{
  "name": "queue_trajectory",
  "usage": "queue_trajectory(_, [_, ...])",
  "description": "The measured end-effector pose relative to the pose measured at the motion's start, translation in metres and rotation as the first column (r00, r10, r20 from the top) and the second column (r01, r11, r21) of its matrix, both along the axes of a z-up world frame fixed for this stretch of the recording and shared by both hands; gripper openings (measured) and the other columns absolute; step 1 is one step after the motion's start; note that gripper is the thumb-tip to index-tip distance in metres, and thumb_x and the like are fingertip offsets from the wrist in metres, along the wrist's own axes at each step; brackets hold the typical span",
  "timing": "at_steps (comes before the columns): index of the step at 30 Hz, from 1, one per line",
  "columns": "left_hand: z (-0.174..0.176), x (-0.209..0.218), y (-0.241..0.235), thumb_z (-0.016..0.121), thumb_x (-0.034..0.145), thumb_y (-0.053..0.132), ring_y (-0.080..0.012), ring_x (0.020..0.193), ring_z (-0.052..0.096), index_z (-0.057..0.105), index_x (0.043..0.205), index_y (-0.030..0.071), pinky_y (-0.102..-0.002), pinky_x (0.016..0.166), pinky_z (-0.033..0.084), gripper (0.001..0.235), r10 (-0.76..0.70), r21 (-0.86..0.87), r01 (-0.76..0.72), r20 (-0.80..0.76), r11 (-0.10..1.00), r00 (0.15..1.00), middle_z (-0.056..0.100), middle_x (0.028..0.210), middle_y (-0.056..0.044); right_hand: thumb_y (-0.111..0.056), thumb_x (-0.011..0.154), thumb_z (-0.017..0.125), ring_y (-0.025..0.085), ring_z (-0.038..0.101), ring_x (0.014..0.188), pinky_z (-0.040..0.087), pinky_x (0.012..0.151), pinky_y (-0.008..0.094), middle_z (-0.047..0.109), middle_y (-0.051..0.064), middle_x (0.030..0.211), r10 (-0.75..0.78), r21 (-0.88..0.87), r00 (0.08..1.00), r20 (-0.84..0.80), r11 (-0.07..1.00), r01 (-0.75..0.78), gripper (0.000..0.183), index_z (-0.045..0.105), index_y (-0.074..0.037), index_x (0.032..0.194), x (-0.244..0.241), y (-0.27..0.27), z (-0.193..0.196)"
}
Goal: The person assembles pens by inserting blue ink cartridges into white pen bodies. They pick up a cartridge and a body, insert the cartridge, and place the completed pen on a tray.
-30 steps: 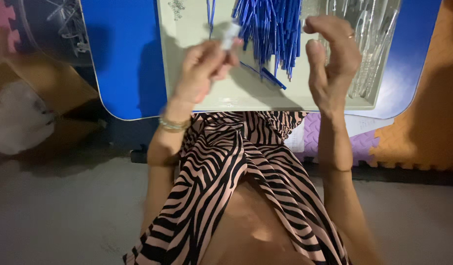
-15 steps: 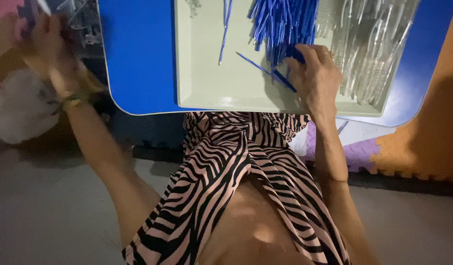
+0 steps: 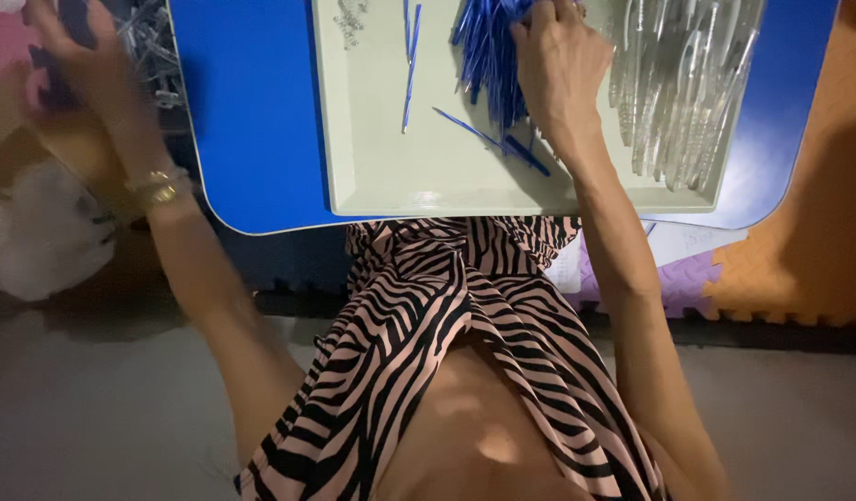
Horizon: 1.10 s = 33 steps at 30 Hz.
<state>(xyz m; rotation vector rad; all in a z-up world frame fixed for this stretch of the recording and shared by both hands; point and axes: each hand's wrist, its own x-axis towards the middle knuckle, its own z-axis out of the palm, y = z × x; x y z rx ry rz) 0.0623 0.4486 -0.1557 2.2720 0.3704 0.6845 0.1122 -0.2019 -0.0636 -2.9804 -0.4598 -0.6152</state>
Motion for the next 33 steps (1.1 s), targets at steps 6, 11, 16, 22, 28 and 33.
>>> queue_trajectory(6, [0.136,0.002,-0.226,0.039,0.125,0.027,-0.0314,0.082,0.051,0.06,0.118,0.005,-0.049,0.077,0.04,0.031,-0.284,0.371,0.226,0.109,0.901,0.953,0.054,0.101,-0.016,-0.031,0.114,0.077,0.029,0.07,0.074,0.046,0.046,0.044,0.076,0.007,0.096,0.004,0.149,0.975,-0.222,0.988,0.03,0.022,0.079,-0.015,0.1,-0.044,-0.032,0.034])
queue_trajectory(11, [0.192,-0.023,-0.391,0.085,0.113,0.006,-0.0423,0.123,0.074,0.072,0.135,-0.008,-0.052,0.11,0.063,0.03,-0.731,0.25,0.69,0.139,0.679,0.668,0.072,0.134,-0.026,0.003,0.122,0.063,0.015,0.053,0.064,0.041,0.05,0.026,0.065,0.01,0.091,0.258,0.305,0.929,-0.265,0.937,-0.173,0.01,0.066,0.0,0.113,-0.111,-0.054,0.065])
queue_trajectory(16, [0.148,-0.04,-0.442,0.094,0.099,0.02,-0.025,0.104,0.08,0.083,0.128,0.015,-0.039,0.094,0.062,0.031,-0.884,0.272,0.855,-0.036,0.441,0.467,0.085,0.115,-0.011,-0.009,0.113,0.08,0.034,0.067,0.087,0.053,0.076,0.045,0.07,0.019,0.104,0.407,0.703,0.867,-0.289,0.704,-0.097,0.013,0.072,-0.001,0.118,-0.132,-0.059,0.08])
queue_trajectory(22, [0.128,-0.035,-0.469,0.074,0.111,0.037,-0.0173,0.072,0.065,0.077,0.13,0.014,-0.029,0.064,0.052,0.03,-0.953,-0.087,0.952,-0.098,0.295,0.286,0.081,0.097,-0.007,-0.01,0.119,0.067,0.03,0.072,0.087,0.06,0.073,0.038,0.072,0.024,0.11,0.383,0.993,0.92,-0.079,0.114,0.038,0.011,0.06,-0.002,0.117,-0.127,-0.092,0.051])
queue_trajectory(28, [0.091,0.008,-0.495,0.088,0.101,0.019,-0.0219,0.103,0.071,0.075,0.136,0.012,-0.033,0.091,0.059,0.038,-0.882,0.271,0.875,-0.145,0.401,0.449,0.08,0.12,-0.01,-0.028,0.12,0.071,0.024,0.059,0.07,0.044,0.06,0.034,0.066,0.016,0.099,0.025,0.997,0.997,-0.075,0.012,0.074,0.027,0.052,-0.01,0.116,-0.116,-0.112,0.067])
queue_trajectory(33, [0.099,0.01,-0.513,0.086,0.089,-0.01,-0.0276,0.095,0.057,0.073,0.118,0.01,-0.039,0.079,0.051,0.038,-0.868,0.477,0.791,-0.107,0.383,0.484,0.063,0.109,-0.01,-0.015,0.117,0.064,0.023,0.059,0.066,0.036,0.057,0.03,0.066,0.014,0.095,-0.115,0.99,0.984,-0.14,-0.001,0.141,0.016,0.052,-0.01,0.108,-0.116,-0.114,0.07])
